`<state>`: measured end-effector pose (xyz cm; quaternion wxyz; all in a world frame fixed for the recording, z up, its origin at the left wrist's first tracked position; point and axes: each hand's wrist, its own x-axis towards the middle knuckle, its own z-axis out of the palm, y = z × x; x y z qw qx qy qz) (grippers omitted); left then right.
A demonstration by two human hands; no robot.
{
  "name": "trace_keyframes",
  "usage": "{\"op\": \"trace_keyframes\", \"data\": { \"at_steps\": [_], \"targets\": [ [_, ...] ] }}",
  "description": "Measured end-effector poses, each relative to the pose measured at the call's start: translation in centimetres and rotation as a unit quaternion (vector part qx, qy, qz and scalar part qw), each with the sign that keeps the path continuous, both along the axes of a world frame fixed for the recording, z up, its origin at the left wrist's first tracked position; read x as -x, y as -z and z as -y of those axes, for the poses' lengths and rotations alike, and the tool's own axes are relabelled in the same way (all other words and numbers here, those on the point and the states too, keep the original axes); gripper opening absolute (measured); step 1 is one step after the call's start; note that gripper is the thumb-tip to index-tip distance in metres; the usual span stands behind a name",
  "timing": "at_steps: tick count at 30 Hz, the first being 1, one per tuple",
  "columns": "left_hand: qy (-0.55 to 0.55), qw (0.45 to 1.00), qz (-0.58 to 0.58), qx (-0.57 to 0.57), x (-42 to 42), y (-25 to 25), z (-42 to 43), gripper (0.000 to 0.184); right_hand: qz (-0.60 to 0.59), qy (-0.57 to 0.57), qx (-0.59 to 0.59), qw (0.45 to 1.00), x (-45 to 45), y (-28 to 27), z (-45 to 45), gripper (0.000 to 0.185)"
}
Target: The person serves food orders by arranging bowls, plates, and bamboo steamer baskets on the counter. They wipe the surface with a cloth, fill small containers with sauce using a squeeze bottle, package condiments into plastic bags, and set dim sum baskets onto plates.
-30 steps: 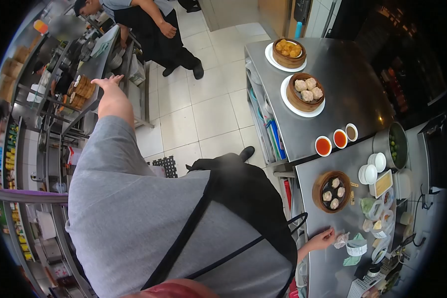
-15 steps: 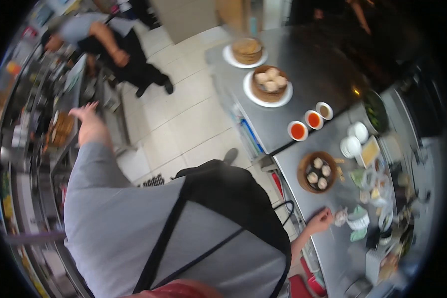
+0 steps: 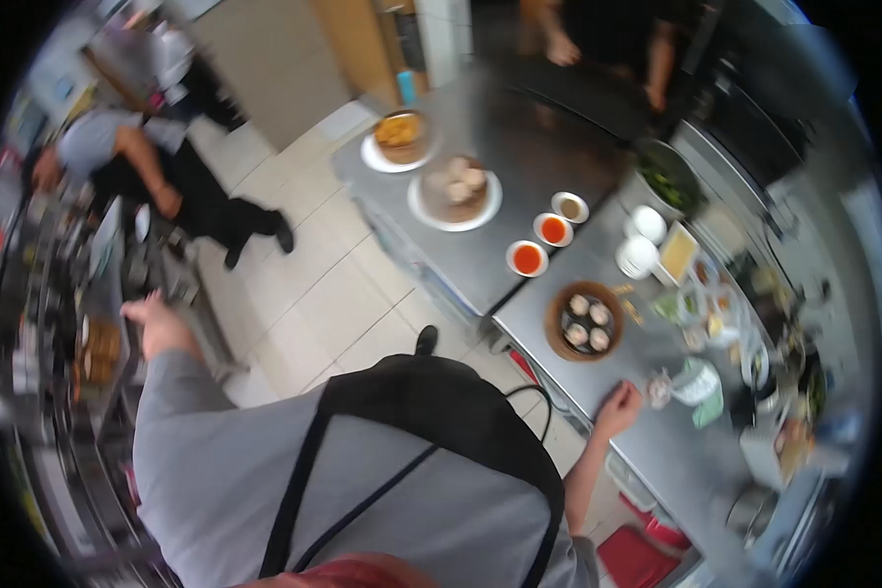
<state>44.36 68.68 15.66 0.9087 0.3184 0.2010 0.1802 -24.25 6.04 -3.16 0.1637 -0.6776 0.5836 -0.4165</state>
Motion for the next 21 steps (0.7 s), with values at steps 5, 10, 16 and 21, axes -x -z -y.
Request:
{"op": "trace_keyframes", "data": {
  "at_steps": [5, 10, 16, 21],
  "targets": [
    [-0.034, 0.999, -0.03, 0.015, -1.0, 2.3, -1.2, 0.103, -0.017, -0.017, 0.011, 1.0, 0.1, 0.2, 0.0, 0.017],
    [-0.044, 0.996, -0.058, -0.041, 1.2, 3.4, -1.8, 0.103, 0.008, -0.029, 0.028, 0.999, 0.5, 0.9, 0.5, 0.023],
    [-0.008, 0.991, -0.056, -0.121, 2.5, 2.7, 0.1, 0.114, -0.06, 0.004, 0.01, 0.998, 0.0, -0.3, -0.1, 0.023],
    [0.238, 0.942, 0.052, -0.233, -0.2, 2.5, 4.0, 0.057, 0.051, -0.057, -0.02, 0.997, 2.4, 4.7, 3.2, 0.026]
  ]
}}
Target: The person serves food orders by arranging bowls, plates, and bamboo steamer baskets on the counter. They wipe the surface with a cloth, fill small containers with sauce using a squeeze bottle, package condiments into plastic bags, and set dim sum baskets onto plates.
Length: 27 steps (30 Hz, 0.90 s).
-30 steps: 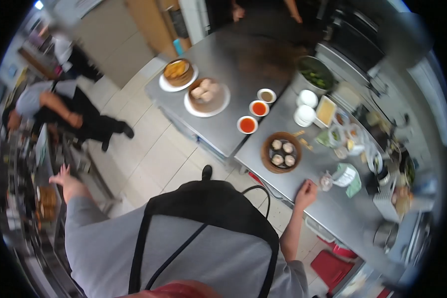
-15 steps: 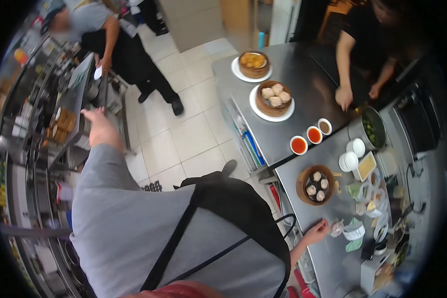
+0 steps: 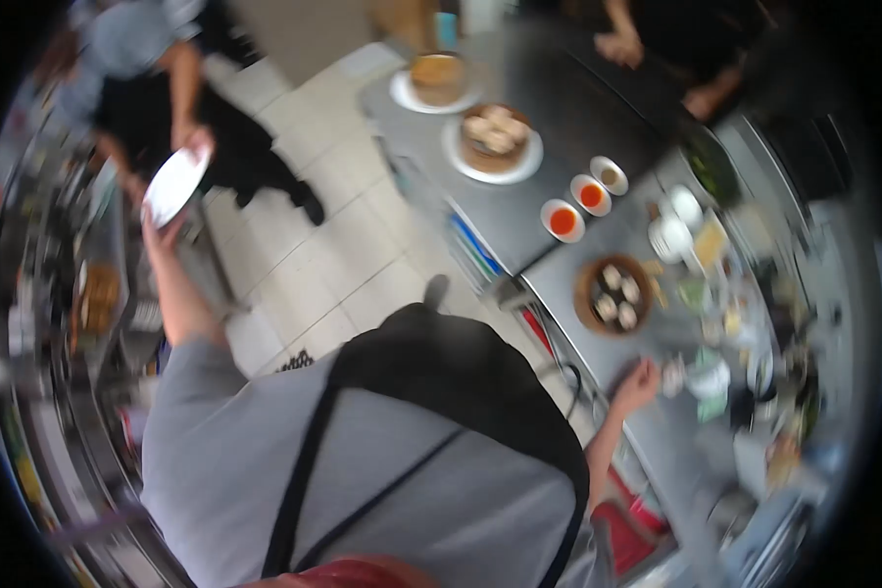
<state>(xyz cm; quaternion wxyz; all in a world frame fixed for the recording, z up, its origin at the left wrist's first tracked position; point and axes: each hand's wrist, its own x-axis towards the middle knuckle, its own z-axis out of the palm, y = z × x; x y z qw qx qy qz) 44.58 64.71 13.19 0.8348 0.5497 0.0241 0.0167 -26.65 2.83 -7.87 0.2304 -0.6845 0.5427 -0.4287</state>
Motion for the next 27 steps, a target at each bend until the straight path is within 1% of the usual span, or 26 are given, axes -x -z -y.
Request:
{"op": "trace_keyframes", "data": {
  "at_steps": [1, 2, 3, 4, 5, 6, 7, 8, 9, 10, 12, 14, 16, 17, 18, 19, 20, 21, 22, 23, 24, 25, 26, 27],
  "targets": [
    [-0.029, 0.999, -0.016, -0.017, -1.3, 1.6, -0.3, 0.049, 0.016, 0.018, -0.043, 0.999, -3.1, -5.1, -2.3, 0.031],
    [0.001, 1.0, -0.024, -0.019, -1.0, 2.2, -0.7, 0.046, 0.16, -0.004, -0.201, 0.966, -2.6, -5.1, -1.7, 0.036],
    [-0.01, 0.999, -0.031, -0.038, -0.6, 3.1, -0.4, 0.048, 0.142, 0.024, -0.206, 0.968, -3.9, -6.7, -2.0, 0.04],
    [-0.013, 0.999, -0.043, -0.029, -1.1, 4.3, -0.6, 0.05, 0.13, 0.026, -0.216, 0.967, -4.5, -7.5, -2.1, 0.046],
    [-0.013, 0.999, -0.01, -0.037, 0.2, 4.6, 0.6, 0.051, 0.141, 0.028, -0.244, 0.959, -5.7, -9.5, -2.6, 0.052],
    [0.001, 0.997, -0.02, -0.078, 2.4, 3.7, 2.2, 0.05, 0.135, 0.017, -0.271, 0.953, -6.3, -10.2, -2.6, 0.056],
    [-0.005, 0.997, 0.003, -0.077, 3.7, 3.4, 3.1, 0.049, 0.132, 0.009, -0.285, 0.949, -6.8, -10.6, -2.5, 0.057],
    [-0.001, 0.992, 0.003, -0.126, 5.0, 2.8, 3.7, 0.049, 0.131, -0.001, -0.295, 0.946, -7.3, -10.9, -2.4, 0.059],
    [0.016, 0.988, -0.017, -0.15, 7.6, 0.8, 5.8, 0.05, 0.131, -0.009, -0.293, 0.947, -7.7, -11.2, -2.5, 0.06],
    [0.055, 0.989, -0.019, -0.139, 9.1, 0.0, 7.0, 0.053, 0.134, -0.02, -0.286, 0.949, -8.1, -11.3, -2.1, 0.06],
    [0.163, 0.978, -0.048, -0.125, 12.4, -2.3, 11.1, 0.055, 0.119, -0.017, -0.312, 0.942, -8.6, -12.0, -1.1, 0.057],
    [0.247, 0.96, -0.043, -0.121, 15.7, -3.4, 16.6, 0.055, 0.06, -0.032, -0.308, 0.949, -8.7, -11.6, 1.2, 0.048],
    [0.335, 0.936, -0.046, -0.099, 17.4, -2.7, 21.5, 0.055, -0.053, -0.085, -0.273, 0.957, -8.9, -12.2, 3.1, 0.039],
    [0.352, 0.927, -0.018, -0.128, 20.3, -3.9, 24.8, 0.054, -0.047, -0.077, -0.266, 0.96, -9.1, -12.2, 3.9, 0.039],
    [0.416, 0.89, -0.073, -0.173, 19.0, -2.1, 26.4, 0.054, -0.07, -0.112, -0.262, 0.956, -9.3, -12.1, 4.6, 0.037],
    [0.44, 0.87, -0.125, -0.182, 20.5, -1.9, 28.9, 0.053, -0.094, -0.149, -0.259, 0.95, -9.3, -11.9, 5.1, 0.034],
    [0.468, 0.854, -0.135, -0.183, 21.5, -0.9, 31.1, 0.055, -0.09, -0.145, -0.255, 0.952, -9.1, -11.8, 5.3, 0.034],
    [0.509, 0.829, -0.128, -0.192, 23.2, -1.2, 33.2, 0.056, -0.147, -0.165, -0.207, 0.953, -9.0, -11.6, 5.4, 0.031],
    [0.544, 0.804, -0.137, -0.2, 23.7, -0.1, 34.9, 0.056, -0.203, -0.183, -0.161, 0.948, -8.9, -11.3, 5.2, 0.028],
    [0.565, 0.793, -0.12, -0.194, 24.9, 0.6, 36.5, 0.052, -0.198, -0.182, -0.163, 0.949, -8.5, -11.1, 5.0, 0.028],
    [0.603, 0.763, -0.134, -0.19, 25.4, 1.4, 38.0, 0.05, -0.187, -0.148, -0.152, 0.959, -7.7, -11.0, 4.7, 0.025],
    [0.621, 0.749, -0.134, -0.189, 26.8, 1.6, 39.5, 0.048, -0.176, -0.117, -0.144, 0.967, -6.8, -11.0, 4.0, 0.023],
    [0.64, 0.726, -0.165, -0.193, 27.4, 2.8, 40.9, 0.047, -0.159, -0.094, -0.207, 0.961, -5.9, -13.3, 3.0, 0.021],
    [0.654, 0.718, -0.157, -0.176, 29.0, 3.2, 42.3, 0.046, -0.156, -0.071, -0.177, 0.969, -4.8, -13.8, 2.6, 0.021]
  ]
}}
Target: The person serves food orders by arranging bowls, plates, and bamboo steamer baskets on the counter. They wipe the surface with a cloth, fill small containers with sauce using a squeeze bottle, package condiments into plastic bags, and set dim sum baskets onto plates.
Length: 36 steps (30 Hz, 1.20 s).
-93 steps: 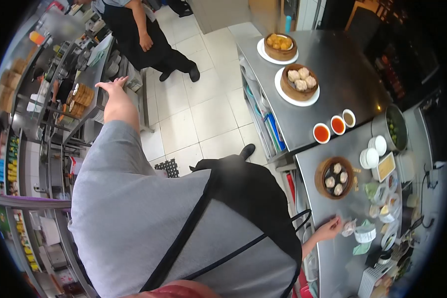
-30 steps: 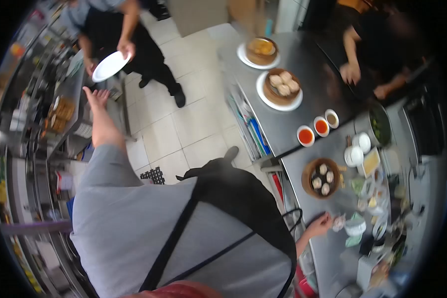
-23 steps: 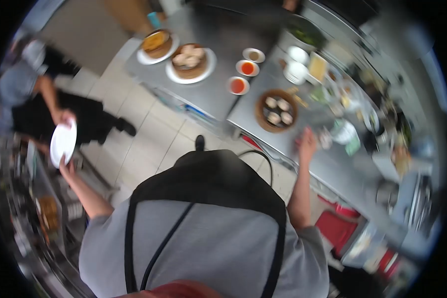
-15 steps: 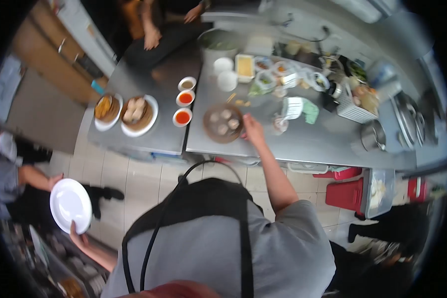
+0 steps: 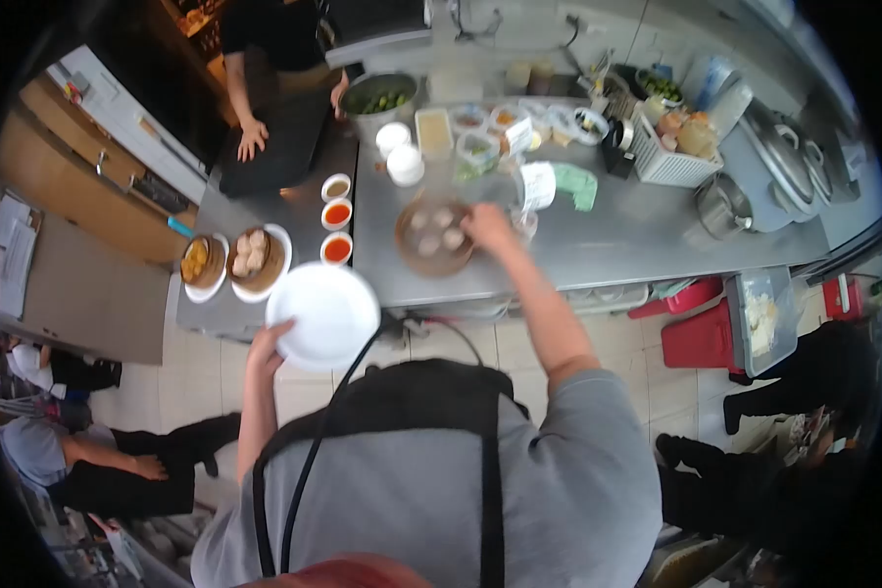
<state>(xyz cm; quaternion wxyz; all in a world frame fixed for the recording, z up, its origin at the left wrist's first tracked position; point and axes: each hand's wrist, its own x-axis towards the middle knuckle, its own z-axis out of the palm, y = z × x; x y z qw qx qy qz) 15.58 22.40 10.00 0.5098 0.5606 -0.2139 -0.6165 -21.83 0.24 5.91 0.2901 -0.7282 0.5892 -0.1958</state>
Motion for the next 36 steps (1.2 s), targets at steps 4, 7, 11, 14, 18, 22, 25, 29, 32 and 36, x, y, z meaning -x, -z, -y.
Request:
{"op": "trace_keyframes", "data": {
  "at_steps": [4, 7, 11, 14, 18, 22, 25, 29, 32, 36],
  "targets": [
    [0.096, 0.994, -0.051, -0.028, 5.5, 3.7, 6.1, 0.046, 0.074, 0.034, -0.01, 0.997, 3.5, -2.2, -1.8, 0.023],
    [0.117, 0.985, -0.124, -0.006, 10.2, 5.7, 9.9, 0.048, 0.097, 0.047, -0.032, 0.994, 3.7, -3.6, -3.1, 0.023],
    [0.15, 0.979, -0.137, -0.018, 13.5, 7.9, 12.7, 0.045, 0.067, 0.043, -0.032, 0.996, 2.1, -1.0, -3.7, 0.023],
    [0.197, 0.977, 0.037, -0.071, 14.0, 7.6, 14.5, 0.045, 0.036, 0.045, -0.051, 0.997, 0.3, -0.1, -3.9, 0.023],
    [0.176, 0.983, 0.053, -0.031, 13.6, 9.4, 15.9, 0.047, 0.026, 0.03, -0.043, 0.998, -0.4, 0.3, -3.2, 0.023],
    [0.152, 0.986, 0.06, -0.016, 12.6, 8.8, 16.3, 0.045, -0.032, 0.008, -0.034, 0.999, 0.0, -0.2, 1.3, 0.02],
    [0.158, 0.98, 0.12, -0.005, 11.5, 4.1, 14.4, 0.043, -0.096, 0.011, 0.099, 0.99, -1.5, 0.0, 5.1, 0.02],
    [0.18, 0.97, 0.147, 0.067, 5.8, 2.1, 11.3, 0.039, -0.134, -0.061, 0.185, 0.972, -3.9, 3.3, 8.5, 0.022],
    [0.13, 0.98, 0.127, 0.079, -0.1, 0.2, 7.8, 0.037, -0.198, -0.108, 0.07, 0.972, -4.8, 4.6, 10.3, 0.024],
    [0.034, 0.989, 0.129, 0.068, -8.9, -1.3, 2.9, 0.035, -0.13, -0.172, 0.002, 0.976, -6.3, 1.3, 10.7, 0.022]
  ]
}}
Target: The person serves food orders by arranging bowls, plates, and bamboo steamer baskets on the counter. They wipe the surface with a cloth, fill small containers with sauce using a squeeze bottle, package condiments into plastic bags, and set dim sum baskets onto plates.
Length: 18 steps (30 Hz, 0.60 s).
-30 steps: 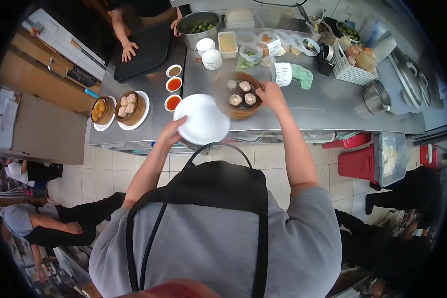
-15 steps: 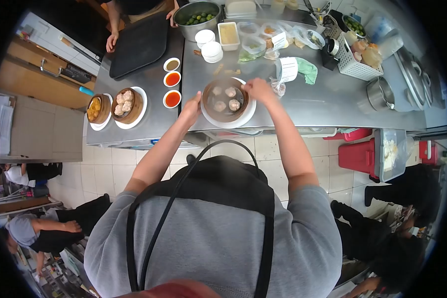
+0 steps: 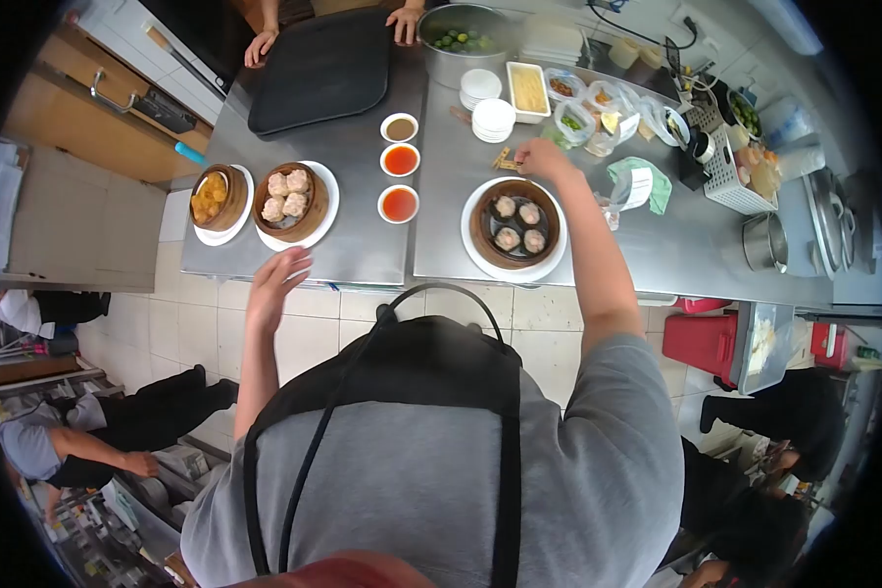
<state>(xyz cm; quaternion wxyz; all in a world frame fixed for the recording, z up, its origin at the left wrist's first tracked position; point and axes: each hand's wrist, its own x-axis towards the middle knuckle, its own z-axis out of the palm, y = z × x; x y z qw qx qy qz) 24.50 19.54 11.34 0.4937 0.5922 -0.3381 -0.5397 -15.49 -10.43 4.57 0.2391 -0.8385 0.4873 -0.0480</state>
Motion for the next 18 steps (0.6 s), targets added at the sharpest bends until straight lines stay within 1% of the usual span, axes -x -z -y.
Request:
{"op": "trace_keyframes", "data": {
  "at_steps": [1, 3, 4, 5, 7, 8, 9, 10, 11, 12, 13, 15, 16, 18],
  "targets": [
    [-0.03, 1.0, 0.005, -0.009, -1.9, -0.3, -1.1, 0.035, -0.004, -0.001, -0.002, 1.0, -0.8, -1.2, 0.1, 0.022],
    [-0.085, 0.996, 0.019, -0.011, -5.0, -0.7, -3.0, 0.035, -0.121, -0.035, 0.108, 0.986, -2.0, -2.6, 0.0, 0.02],
    [-0.1, 0.994, 0.033, -0.014, -6.4, -0.9, -3.6, 0.035, -0.208, 0.018, 0.046, 0.977, -2.7, -2.6, 1.5, 0.018],
    [-0.092, 0.995, 0.031, -0.015, -7.4, -1.1, -3.8, 0.035, -0.211, 0.025, 0.043, 0.976, -3.1, -2.3, 2.0, 0.018],
    [-0.108, 0.993, 0.052, -0.011, -9.0, -1.3, -3.6, 0.038, -0.354, 0.041, 0.004, 0.934, -3.9, -0.7, 2.4, 0.02],
    [-0.093, 0.994, 0.056, -0.005, -9.3, -1.4, -3.0, 0.037, -0.355, 0.054, -0.002, 0.933, -4.1, 0.2, 2.6, 0.02],
    [-0.077, 0.995, 0.057, -0.005, -9.4, -1.5, -2.2, 0.037, -0.271, -0.014, 0.015, 0.962, -4.3, 0.9, 2.4, 0.021],
    [-0.038, 0.996, 0.076, 0.001, -9.2, -1.7, -1.3, 0.037, -0.184, -0.077, 0.034, 0.979, -4.1, 1.5, 2.2, 0.023],
    [0.002, 0.996, 0.094, 0.009, -8.8, -1.7, -0.2, 0.037, -0.096, -0.008, 0.082, 0.992, -3.7, 0.9, 1.4, 0.025],
    [0.043, 0.995, 0.093, 0.022, -8.2, -1.8, 0.9, 0.036, -0.009, 0.065, 0.132, 0.989, -3.4, -0.6, 0.2, 0.027],
    [0.065, 0.994, 0.084, 0.029, -7.0, -2.4, 2.0, 0.03, -0.03, 0.17, 0.098, 0.98, -3.9, -3.3, -1.4, 0.031],
    [0.142, 0.985, 0.083, 0.04, -4.5, -2.8, 4.0, 0.029, 0.023, 0.24, 0.122, 0.963, -1.0, -5.2, -4.3, 0.031],
    [0.175, 0.98, 0.086, 0.04, -3.0, -2.9, 4.9, 0.029, 0.021, 0.275, 0.127, 0.953, 1.2, -5.2, -6.2, 0.031],
    [0.226, 0.97, 0.079, 0.041, 0.0, -2.8, 6.6, 0.026, 0.181, 0.341, 0.208, 0.899, 5.9, -4.9, -10.5, 0.021]
  ]
}}
